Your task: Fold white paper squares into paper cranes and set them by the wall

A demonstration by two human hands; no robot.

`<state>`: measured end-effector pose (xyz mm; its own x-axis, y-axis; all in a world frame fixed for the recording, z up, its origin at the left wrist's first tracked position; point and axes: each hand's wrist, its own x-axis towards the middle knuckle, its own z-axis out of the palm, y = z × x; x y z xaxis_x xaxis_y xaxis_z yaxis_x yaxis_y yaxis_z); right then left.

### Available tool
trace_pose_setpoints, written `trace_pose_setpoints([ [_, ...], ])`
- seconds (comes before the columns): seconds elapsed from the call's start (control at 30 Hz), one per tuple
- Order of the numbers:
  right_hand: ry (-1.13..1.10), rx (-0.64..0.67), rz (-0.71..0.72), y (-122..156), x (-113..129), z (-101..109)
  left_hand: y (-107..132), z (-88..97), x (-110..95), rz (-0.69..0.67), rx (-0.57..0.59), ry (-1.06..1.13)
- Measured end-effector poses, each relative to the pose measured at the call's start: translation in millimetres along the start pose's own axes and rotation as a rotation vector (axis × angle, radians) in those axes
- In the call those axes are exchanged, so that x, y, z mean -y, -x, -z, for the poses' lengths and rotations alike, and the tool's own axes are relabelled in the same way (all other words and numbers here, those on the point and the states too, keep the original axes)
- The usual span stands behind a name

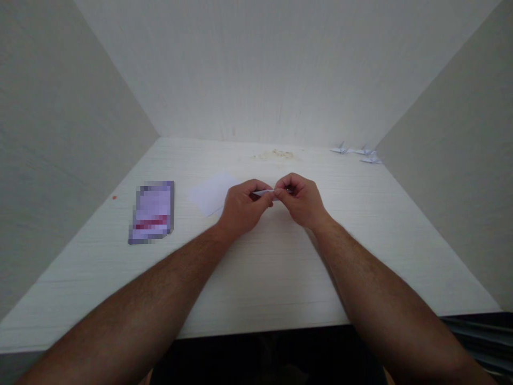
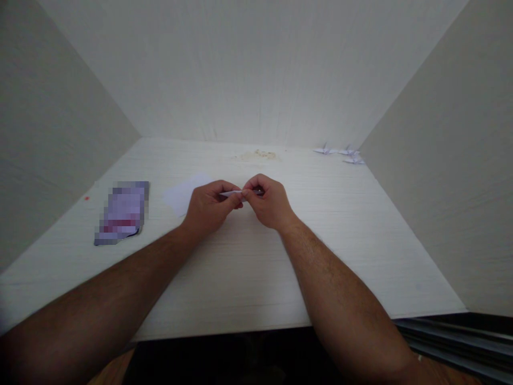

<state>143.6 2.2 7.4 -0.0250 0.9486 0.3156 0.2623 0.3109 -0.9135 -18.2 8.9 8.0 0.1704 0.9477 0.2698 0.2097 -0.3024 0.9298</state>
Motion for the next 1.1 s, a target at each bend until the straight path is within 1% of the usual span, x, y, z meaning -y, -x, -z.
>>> trace_pose_setpoints([
  [0.27, 0.032, -0.004, 0.004, 0.1, 0.6, -0.5, 0.5, 0.0, -1.4, -0.015, -0.035, -0.048],
  [0.4, 0.015, -0.014, -0.014, 0.4, 1.3, -1.3, 0.2, 1.0, -5.9, 0.022, -0.022, -0.017],
  [0.5, -0.074, -0.018, -0.050, -0.1, 0.9, -1.6, -0.7, 1.7, -8.7, 0.076, -0.007, 0.057],
  [0.6, -0.201, 0.007, -0.133, -1.0, -0.3, -1.0, -2.4, 2.2, -8.0, 0.130, 0.010, 0.127],
  [0.67, -0.243, 0.020, -0.182, -1.7, -1.5, -0.1, -3.8, 2.2, -5.6, 0.156, 0.018, 0.168],
  [0.83, -0.231, 0.017, -0.233, -2.2, -2.9, 1.4, -5.7, 1.5, -0.8, 0.209, 0.031, 0.217],
  [1.1, -0.174, 0.032, -0.222, -2.0, -2.1, 2.1, -4.2, 3.1, -8.6, 0.227, 0.038, 0.120],
])
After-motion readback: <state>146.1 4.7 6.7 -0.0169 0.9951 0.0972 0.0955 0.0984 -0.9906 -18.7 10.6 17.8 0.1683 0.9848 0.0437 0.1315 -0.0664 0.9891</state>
